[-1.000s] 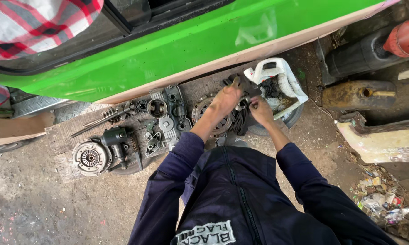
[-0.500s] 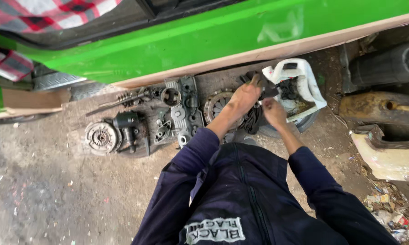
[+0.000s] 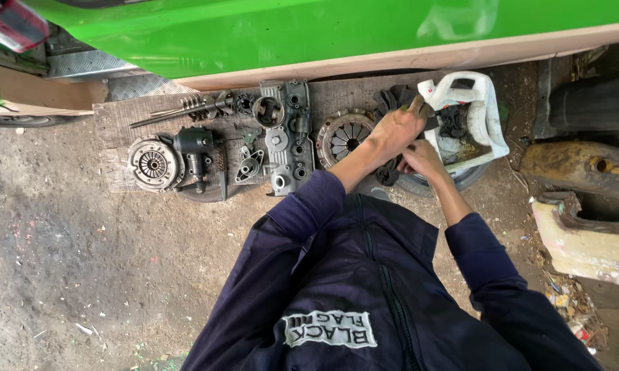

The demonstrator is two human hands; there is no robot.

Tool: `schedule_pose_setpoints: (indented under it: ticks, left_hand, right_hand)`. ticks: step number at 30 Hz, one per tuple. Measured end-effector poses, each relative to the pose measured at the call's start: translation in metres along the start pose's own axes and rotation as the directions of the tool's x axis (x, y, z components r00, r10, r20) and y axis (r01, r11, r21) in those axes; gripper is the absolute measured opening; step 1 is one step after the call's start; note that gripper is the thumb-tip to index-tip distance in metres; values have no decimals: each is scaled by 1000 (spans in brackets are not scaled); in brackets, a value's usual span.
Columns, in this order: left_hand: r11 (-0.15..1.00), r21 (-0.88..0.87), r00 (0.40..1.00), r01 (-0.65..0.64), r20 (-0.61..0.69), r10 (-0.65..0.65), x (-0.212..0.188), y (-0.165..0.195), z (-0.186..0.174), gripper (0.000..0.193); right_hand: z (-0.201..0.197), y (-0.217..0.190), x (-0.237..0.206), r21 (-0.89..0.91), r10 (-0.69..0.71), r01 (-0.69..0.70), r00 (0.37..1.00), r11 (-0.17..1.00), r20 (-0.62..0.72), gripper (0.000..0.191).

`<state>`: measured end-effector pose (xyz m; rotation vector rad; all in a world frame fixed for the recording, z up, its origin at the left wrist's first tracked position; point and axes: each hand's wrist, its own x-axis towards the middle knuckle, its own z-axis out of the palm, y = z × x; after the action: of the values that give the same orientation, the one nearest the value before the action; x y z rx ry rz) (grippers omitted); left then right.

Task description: The person kneels beside a green vehicle and works on clutch parts laid on a wooden board on the ground. They wipe a clutch disc and pressure plate with a rag, fit the disc into the pressure plate assembly, and handle other engine components laid out nearby.

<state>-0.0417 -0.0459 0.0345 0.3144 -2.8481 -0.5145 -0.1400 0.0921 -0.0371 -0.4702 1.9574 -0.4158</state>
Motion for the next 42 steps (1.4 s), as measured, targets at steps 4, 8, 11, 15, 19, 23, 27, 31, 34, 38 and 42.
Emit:
schedule_pose_setpoints:
  ticks: [4,8,11,15,19,23,27,31,34,38,42]
  left_hand:
    - [988,-140,996,57,80,-46,-1,-8,0,38]
    - [993,-113,989,-12,144,28,-4,-5,-4,40]
    - [996,-81,987,33,158,-20,-3,-3,-10,44]
    - [997,-50,991,65,123,-59,3,-4,-12,65]
    - [1000,-14,998,-16,56,17,1,-8,-3,58]
    - [999,-44,999,-4,45,6,-2,-8,6,55]
    - [995,-26,978,98,185,-92,2,-12,4,66]
    - [988,-87,981,128,157,-113,1,-19,-3,53]
    - [975,-152,968,164,213,-130,-2,-23,-8,53]
    - [984,-117,976,132,191,-108,-8,-25,-10,67]
    - [995,-104,993,2,116,10,-13,-23,-9,59]
  right_hand:
    - [-3,4,17,-207,-233,165,901,964,-365,38]
    - [3,15,41,-567,-652,373,623,734,-433,59]
    - [6,14,38,-462,-527,355,787,812,-321,69]
    - [14,-4,13,-241,-242,183,938,953,-248,69]
    - [0,-14,4,7,36,-35,989,999,-140,62]
    - [-3,0,20,-679,-591,200,696,706,-408,80]
    - [23,17,29,61,-356,350,916,935,186,44]
    - [36,19,26,248,-391,324,867,913,308,37]
    - [27,18,23,70,-204,210,976,975,-79,36]
    - [10,20,25,-458,-360,136,818,878,-448,60]
    - [2,15,34,-687,-755,406,571,602,-324,84]
